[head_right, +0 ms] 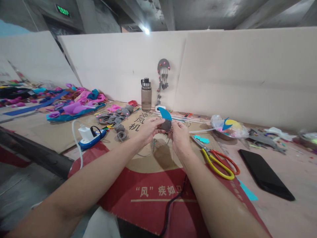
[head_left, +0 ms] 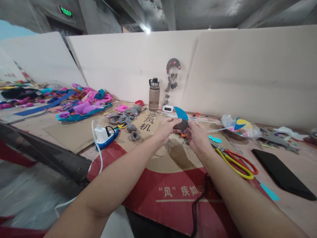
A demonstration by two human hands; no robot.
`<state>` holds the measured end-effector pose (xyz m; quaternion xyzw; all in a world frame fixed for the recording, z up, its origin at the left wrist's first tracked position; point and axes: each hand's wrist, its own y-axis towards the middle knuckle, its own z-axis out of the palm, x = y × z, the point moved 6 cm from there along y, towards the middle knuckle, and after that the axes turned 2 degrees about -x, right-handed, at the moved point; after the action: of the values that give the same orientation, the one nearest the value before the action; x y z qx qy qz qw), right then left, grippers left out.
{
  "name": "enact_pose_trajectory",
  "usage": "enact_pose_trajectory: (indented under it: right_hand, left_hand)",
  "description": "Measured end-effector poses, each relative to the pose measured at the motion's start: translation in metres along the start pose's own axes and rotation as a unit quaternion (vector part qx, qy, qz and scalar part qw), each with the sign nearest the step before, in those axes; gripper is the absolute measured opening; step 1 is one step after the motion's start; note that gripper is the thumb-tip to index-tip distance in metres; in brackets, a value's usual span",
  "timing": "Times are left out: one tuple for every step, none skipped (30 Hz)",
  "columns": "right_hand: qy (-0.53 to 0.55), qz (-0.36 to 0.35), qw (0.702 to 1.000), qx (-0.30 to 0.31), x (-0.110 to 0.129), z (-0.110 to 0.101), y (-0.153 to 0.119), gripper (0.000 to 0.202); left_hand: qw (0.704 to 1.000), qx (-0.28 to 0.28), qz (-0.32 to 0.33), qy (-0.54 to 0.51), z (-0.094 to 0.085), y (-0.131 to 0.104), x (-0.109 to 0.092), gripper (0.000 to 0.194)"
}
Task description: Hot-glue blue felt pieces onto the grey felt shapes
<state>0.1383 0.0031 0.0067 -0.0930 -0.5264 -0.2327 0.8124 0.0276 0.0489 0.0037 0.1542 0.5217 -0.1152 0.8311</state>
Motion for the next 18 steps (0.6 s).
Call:
enact_pose_trajectory:
  right_hand:
    - [-0.003, -0.003, 1.0, 0.004, 0.0, 0.0, 0.0, 0.032]
    - [-0.004, -0.006, 1.0, 0.013, 0.0, 0.001, -0.001, 0.032]
    - [-0.004, -0.01, 1.0, 0.025, 0.0, 0.003, -0.001, 0.032]
    - [-0.004, -0.014, 0.999, 0.035, 0.0, 0.004, -0.002, 0.033]
    - [-0.006, -0.018, 0.999, 0.042, 0.0, 0.004, -0.002, 0.033]
    - [-0.007, -0.024, 0.999, 0.047, -0.001, 0.005, -0.001, 0.033]
    - [-0.009, -0.03, 0.998, 0.05, -0.002, 0.004, -0.001, 0.033]
    - [-0.012, -0.037, 0.998, 0.052, -0.003, 0.004, 0.0, 0.033]
    - [-0.014, -0.043, 0.998, 0.054, -0.004, 0.004, 0.0, 0.033]
    - [-0.015, -0.046, 0.997, 0.056, -0.006, 0.004, 0.0, 0.032]
    - [-0.017, -0.048, 0.997, 0.056, -0.007, 0.004, 0.0, 0.032]
    - [-0.02, -0.047, 0.997, 0.054, -0.008, 0.004, 0.0, 0.033]
    - [-0.021, -0.046, 0.997, 0.051, -0.009, 0.003, 0.0, 0.033]
    - [-0.02, -0.045, 0.998, 0.047, -0.009, 0.003, -0.001, 0.033]
    - [-0.016, -0.043, 0.998, 0.045, -0.008, 0.004, -0.001, 0.033]
    - [-0.011, -0.041, 0.998, 0.044, -0.007, 0.004, -0.002, 0.033]
    - [-0.003, -0.037, 0.998, 0.045, -0.006, 0.004, -0.002, 0.033]
    - [0.005, -0.033, 0.998, 0.047, -0.005, 0.005, -0.002, 0.033]
  left_hand:
    - [1.0, 0.009, 0.0, 0.005, 0.001, 0.001, 0.001, 0.012]
    - [1.0, 0.013, -0.002, 0.013, 0.0, 0.001, 0.002, 0.013]
    - [1.0, 0.01, -0.005, 0.021, -0.001, 0.001, 0.004, 0.013]
    - [1.0, 0.004, -0.008, 0.029, -0.002, 0.001, 0.005, 0.013]
    - [0.999, -0.005, -0.013, 0.036, -0.003, 0.001, 0.006, 0.014]
    - [0.999, -0.014, -0.017, 0.041, -0.004, 0.001, 0.007, 0.015]
    - [0.999, -0.021, -0.021, 0.046, -0.005, 0.0, 0.007, 0.015]
    - [0.998, -0.027, -0.026, 0.047, -0.005, -0.001, 0.006, 0.016]
    - [0.998, -0.032, -0.03, 0.046, -0.005, -0.002, 0.006, 0.015]
    - [0.998, -0.037, -0.035, 0.042, -0.004, -0.003, 0.005, 0.014]
    - [0.998, -0.039, -0.04, 0.034, -0.004, -0.003, 0.004, 0.012]
    - [0.998, -0.039, -0.045, 0.024, -0.002, -0.004, 0.003, 0.01]
    - [0.998, -0.035, -0.047, 0.014, -0.001, -0.004, 0.003, 0.009]
    - [0.999, -0.028, -0.044, 0.005, 0.001, -0.004, 0.002, 0.007]
    - [0.999, -0.02, -0.038, -0.003, 0.002, -0.004, 0.002, 0.006]
    - [1.0, -0.012, -0.027, -0.011, 0.004, -0.003, 0.001, 0.005]
    - [1.0, -0.004, -0.014, -0.02, 0.005, -0.003, -0.001, 0.004]
    - [1.0, 0.004, -0.001, -0.031, 0.006, -0.003, -0.002, 0.004]
